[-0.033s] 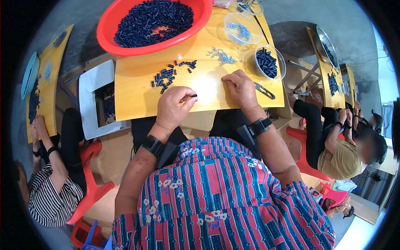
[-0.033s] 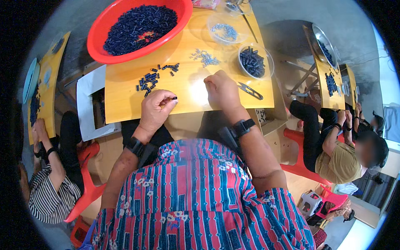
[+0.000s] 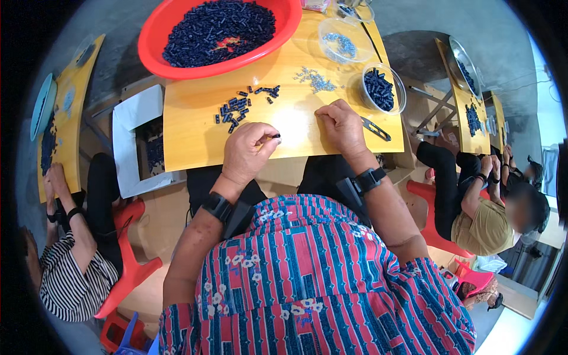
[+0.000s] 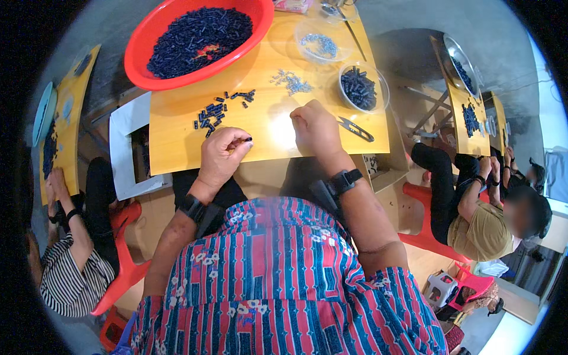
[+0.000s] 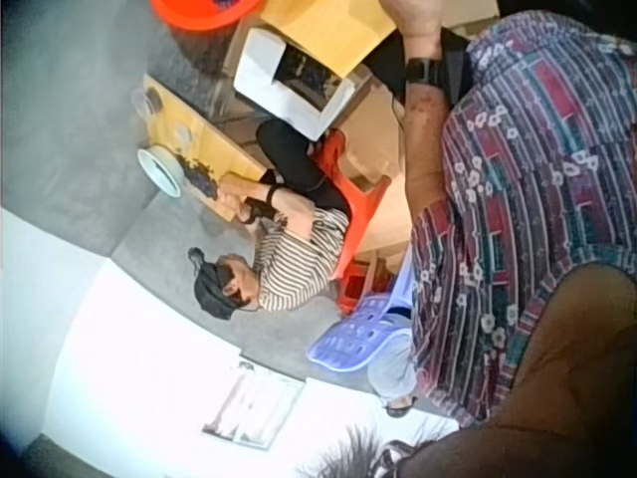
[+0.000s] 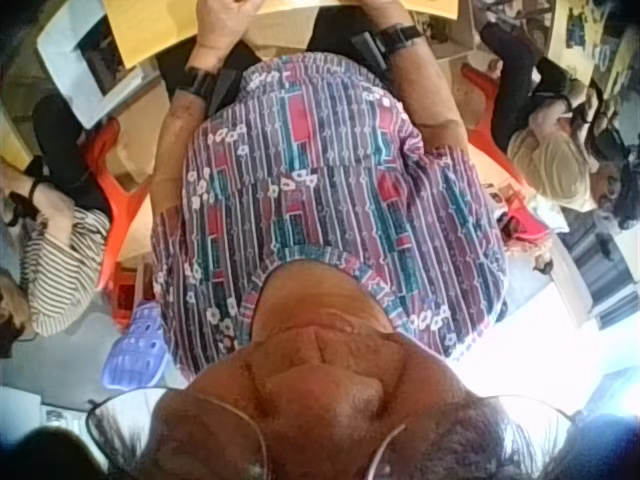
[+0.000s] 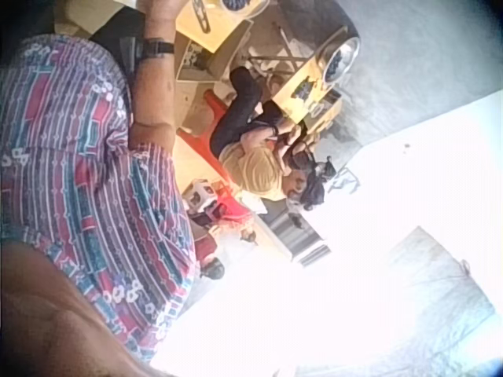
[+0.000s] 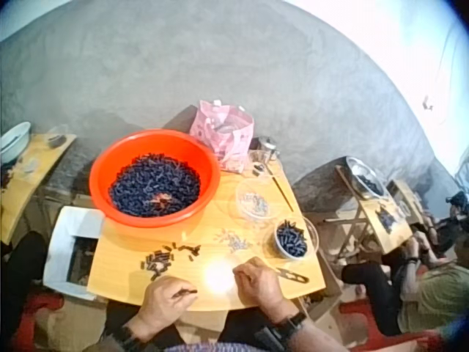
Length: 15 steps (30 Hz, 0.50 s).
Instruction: Assembling small black plastic cylinders by inserting silver pins.
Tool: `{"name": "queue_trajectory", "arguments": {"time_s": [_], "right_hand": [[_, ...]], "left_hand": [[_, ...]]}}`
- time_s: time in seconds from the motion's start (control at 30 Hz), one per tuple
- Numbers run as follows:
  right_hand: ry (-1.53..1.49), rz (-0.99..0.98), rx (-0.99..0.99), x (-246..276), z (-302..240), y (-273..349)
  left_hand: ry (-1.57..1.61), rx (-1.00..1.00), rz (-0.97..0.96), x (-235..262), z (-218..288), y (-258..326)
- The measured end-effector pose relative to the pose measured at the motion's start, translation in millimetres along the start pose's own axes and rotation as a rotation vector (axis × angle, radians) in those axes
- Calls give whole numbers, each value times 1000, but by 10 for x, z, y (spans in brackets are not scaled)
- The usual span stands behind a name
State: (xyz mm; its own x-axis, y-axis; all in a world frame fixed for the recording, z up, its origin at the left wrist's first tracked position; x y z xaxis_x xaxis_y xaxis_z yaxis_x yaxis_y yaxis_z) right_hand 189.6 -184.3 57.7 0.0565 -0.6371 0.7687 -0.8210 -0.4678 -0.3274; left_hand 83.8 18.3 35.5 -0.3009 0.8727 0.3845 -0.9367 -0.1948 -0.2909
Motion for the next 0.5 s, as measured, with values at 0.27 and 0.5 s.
{"name": "queue_trajectory", "arguments": {"time_s": [0.27,0.5], "right_hand": [[290,-45,37,-100,-147,24],[-165,-47,19,-218,-284,76]], "left_hand": [[64,56,-9,13,-35,-10],[106,96,-5,17,-63,-7]]}}
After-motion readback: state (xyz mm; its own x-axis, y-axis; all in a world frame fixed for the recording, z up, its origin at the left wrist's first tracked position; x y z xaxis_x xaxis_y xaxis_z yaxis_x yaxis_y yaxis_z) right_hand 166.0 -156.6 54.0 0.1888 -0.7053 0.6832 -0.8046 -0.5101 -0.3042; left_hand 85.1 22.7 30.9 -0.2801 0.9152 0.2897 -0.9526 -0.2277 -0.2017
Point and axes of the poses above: each hand's wrist, its own y-axis away from the middle knuckle, its own x-axis out of the back of the hand, z = x × y, the point moved 4 cm from there along -y, towards the middle knuckle, and after that the axes turned 1 degree about z, right-handed, at the moved point
